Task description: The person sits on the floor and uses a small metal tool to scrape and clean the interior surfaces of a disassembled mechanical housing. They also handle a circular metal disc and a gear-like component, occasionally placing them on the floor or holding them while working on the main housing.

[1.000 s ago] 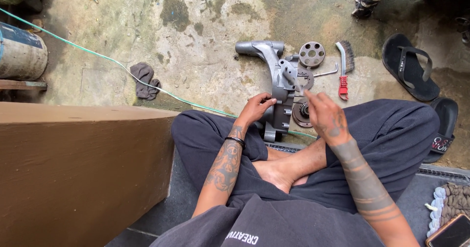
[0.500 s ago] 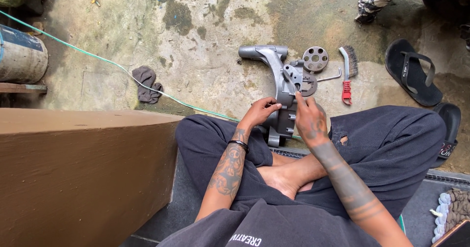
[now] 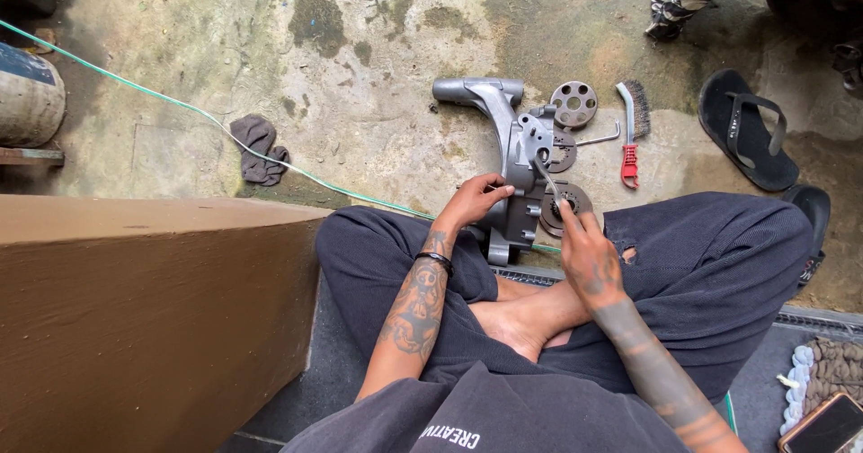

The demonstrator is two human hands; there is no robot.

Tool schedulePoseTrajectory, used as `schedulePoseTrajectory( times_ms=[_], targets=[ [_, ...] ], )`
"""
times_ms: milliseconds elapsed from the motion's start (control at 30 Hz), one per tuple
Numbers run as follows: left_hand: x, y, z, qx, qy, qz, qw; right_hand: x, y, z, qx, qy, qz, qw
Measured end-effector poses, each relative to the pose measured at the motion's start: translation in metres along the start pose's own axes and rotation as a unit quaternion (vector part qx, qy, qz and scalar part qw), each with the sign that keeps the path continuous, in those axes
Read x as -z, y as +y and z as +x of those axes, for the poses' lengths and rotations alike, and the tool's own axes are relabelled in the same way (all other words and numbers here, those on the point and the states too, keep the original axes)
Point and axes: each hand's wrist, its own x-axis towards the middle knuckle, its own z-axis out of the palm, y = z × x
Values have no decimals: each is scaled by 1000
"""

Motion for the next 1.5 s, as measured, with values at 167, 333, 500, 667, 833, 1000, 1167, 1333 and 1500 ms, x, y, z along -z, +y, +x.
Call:
schedulePoseTrajectory(
  times_ms=[167, 333, 500, 667, 833, 1000, 1167, 1333, 1500],
  targets=[
    [2, 6, -5, -3, 6, -1, 1000, -38, -8, 50, 39, 46, -18, 998],
    [2, 3, -3, -4, 3, -7, 1000, -29, -19, 24, 22, 10, 2, 1000],
    [2, 2, 0, -1, 0, 1, 1000, -25, -16, 5, 2, -12, 28, 1000],
    [-2, -11, 8, 0, -4, 7, 1000, -46, -19, 37, 9, 4, 19, 1000],
    [4, 0, 2, -6, 1, 4, 1000, -24, -23, -1, 3, -6, 7, 1000],
    [0, -2, 0, -10, 2, 5, 1000, -22, -22, 4, -2, 11, 9, 1000],
    [0, -2, 0, -19, 1, 8, 1000, -27, -25, 30, -3, 36, 47, 998],
    [1, 4, 0, -18, -3, 8, 1000, -23, -20, -9, 11, 11, 41, 999],
    [0, 0, 0, -17, 6, 9, 1000, -41, -10, 25, 15, 42, 31, 999]
  ],
)
